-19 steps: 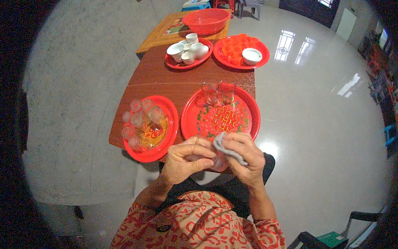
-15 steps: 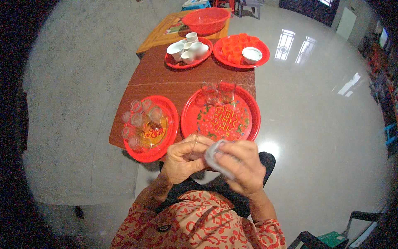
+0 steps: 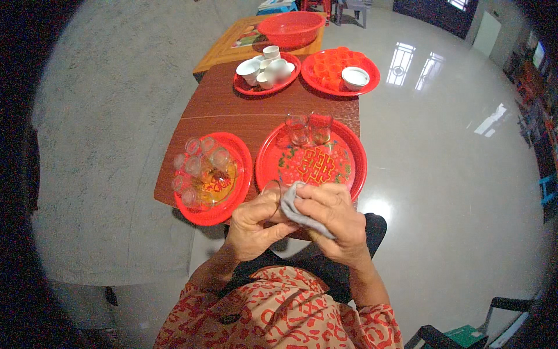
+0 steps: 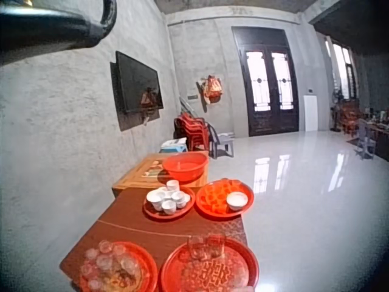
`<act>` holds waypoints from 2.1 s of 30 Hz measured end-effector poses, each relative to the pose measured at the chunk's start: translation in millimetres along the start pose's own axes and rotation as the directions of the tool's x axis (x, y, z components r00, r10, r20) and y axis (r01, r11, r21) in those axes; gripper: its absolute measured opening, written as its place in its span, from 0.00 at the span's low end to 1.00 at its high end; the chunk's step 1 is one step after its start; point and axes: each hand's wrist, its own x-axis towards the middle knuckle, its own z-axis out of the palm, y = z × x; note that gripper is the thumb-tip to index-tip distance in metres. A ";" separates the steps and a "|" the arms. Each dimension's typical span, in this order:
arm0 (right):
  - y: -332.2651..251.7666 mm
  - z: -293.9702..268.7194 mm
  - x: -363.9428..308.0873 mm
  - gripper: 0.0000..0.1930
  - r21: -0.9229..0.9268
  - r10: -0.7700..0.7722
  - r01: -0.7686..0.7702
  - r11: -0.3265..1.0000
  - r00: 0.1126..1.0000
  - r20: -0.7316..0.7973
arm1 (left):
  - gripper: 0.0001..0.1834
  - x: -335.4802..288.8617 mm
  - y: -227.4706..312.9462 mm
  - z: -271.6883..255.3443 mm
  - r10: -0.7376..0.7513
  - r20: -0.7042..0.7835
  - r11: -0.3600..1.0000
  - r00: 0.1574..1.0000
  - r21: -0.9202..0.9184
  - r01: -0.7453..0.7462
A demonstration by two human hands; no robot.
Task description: The person wipes small clear glasses with a white cloth, handling them one at a time. They pick up each glass from a red tray, wipe the exterior and interior surfaces, and place the cleaned glass back onto the tray.
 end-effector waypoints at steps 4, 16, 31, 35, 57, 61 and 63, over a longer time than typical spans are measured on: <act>11.3 -3.0 -2.5 0.19 0.226 0.115 -0.118 0.967 0.993 0.026 | 0.08 -2.1 5.1 -1.1 -0.052 0.039 0.999 0.998 -0.011 0.052; -7.8 7.5 -8.7 0.17 -0.149 -0.200 0.202 0.968 0.979 0.028 | 0.15 -3.8 9.2 3.1 -0.189 -0.002 0.960 0.982 -0.212 0.184; 13.1 -3.2 4.7 0.20 0.139 0.052 -0.061 0.988 0.996 0.073 | 0.05 -7.3 3.9 -5.3 -0.186 0.115 0.980 0.976 -0.052 0.193; -1.4 -0.1 6.2 0.20 -0.034 -0.073 0.076 0.997 0.994 0.081 | 0.06 -9.2 -5.0 0.8 -0.174 0.051 0.949 0.983 -0.258 0.182; -3.1 -18.0 10.0 0.20 0.155 -0.015 -0.010 0.988 0.988 0.156 | 0.04 -4.5 -8.9 -7.5 -0.040 0.174 0.968 0.984 -0.236 0.081; 9.5 -16.9 9.2 0.23 0.160 0.084 -0.116 0.980 0.977 0.195 | 0.04 -4.4 -10.5 -11.0 -0.063 0.249 0.956 0.966 -0.264 0.131; 16.3 -16.2 5.3 0.23 0.253 0.131 -0.184 0.950 0.968 0.213 | 0.04 -4.6 -14.1 -12.4 -0.050 0.274 0.967 0.960 -0.227 0.116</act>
